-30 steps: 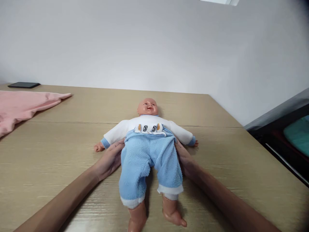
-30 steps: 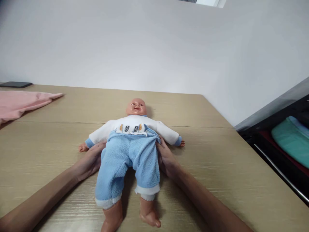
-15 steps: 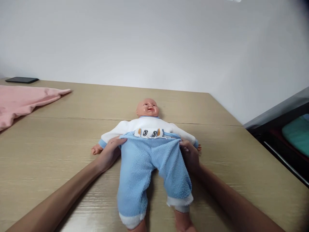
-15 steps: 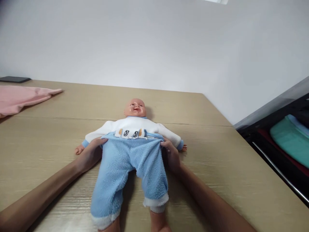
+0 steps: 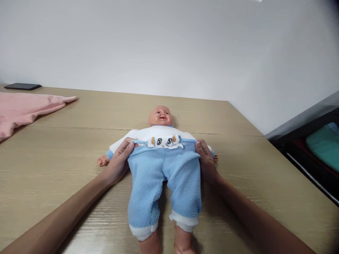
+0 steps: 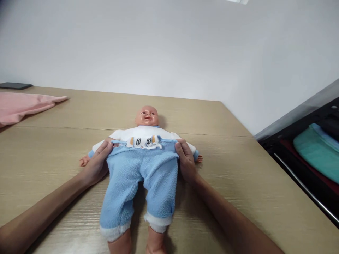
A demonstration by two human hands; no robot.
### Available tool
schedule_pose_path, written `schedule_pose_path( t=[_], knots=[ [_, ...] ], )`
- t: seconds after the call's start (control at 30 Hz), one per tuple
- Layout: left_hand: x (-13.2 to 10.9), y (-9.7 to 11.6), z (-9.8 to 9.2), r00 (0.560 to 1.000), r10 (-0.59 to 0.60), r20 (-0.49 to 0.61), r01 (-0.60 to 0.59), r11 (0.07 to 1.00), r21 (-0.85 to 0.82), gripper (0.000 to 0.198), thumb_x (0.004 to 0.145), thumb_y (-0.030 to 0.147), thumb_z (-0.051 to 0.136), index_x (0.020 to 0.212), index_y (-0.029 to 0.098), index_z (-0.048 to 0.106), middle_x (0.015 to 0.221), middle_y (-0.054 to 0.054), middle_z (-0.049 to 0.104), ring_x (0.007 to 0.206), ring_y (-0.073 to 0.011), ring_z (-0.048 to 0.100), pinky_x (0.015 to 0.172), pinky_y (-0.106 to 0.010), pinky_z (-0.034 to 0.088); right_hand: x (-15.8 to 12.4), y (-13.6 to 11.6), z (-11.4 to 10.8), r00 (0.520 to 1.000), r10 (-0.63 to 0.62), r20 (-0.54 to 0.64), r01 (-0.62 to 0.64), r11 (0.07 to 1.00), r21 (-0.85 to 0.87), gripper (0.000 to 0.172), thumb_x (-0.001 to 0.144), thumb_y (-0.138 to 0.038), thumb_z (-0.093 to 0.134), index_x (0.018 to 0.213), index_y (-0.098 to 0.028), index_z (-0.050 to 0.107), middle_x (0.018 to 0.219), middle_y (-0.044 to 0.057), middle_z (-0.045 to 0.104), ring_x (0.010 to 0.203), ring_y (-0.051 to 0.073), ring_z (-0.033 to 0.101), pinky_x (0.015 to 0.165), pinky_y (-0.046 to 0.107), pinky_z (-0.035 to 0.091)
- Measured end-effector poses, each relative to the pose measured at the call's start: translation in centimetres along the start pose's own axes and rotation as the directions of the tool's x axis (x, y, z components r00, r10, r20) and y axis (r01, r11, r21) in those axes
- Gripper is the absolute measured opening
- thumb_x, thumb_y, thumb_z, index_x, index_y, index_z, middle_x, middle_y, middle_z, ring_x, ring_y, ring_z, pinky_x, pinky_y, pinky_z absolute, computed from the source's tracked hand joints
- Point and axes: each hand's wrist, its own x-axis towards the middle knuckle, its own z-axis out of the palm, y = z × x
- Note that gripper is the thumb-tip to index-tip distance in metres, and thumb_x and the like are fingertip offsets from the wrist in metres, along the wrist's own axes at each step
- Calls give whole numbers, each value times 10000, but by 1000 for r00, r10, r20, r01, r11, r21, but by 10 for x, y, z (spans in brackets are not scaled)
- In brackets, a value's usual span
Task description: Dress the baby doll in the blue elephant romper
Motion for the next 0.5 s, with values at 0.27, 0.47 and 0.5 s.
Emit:
schedule_pose_path(
  t=[0.27, 0.47, 0.5],
  knots=[
    [2, 4, 4, 988, 158, 2, -152, 948, 278, 479, 969, 703, 758, 978, 234, 661, 857, 27, 586, 777, -156, 471, 712, -261, 407, 2, 11, 6, 999, -35, 20, 35, 999, -27, 449, 1039, -703, 627, 907, -274, 614, 832, -15, 566, 768, 207, 512, 742, 324, 475],
    [-1, 6, 5, 954, 297, 51, -294, 878, 377, 388, 994, 607, 780, 996, 233, 677, 967, 1, 608, 946, -192, 539, 892, -292, 448, 5, 18, 7, 997, -56, -44, 54, 997, -48, 335, 1037, -606, 680, 1055, -274, 643, 985, 21, 697, 946, 243, 645, 918, 379, 547],
    [-1, 5, 5, 943, 330, 41, -321, 869, 378, 373, 1006, 597, 770, 1006, 240, 665, 957, 3, 613, 933, -190, 546, 882, -294, 452, 4, 19, 7, 995, -73, -74, 70, 996, -49, 326, 1026, -585, 699, 1106, -276, 633, 1027, 30, 701, 990, 249, 663, 955, 393, 553]
  ],
)
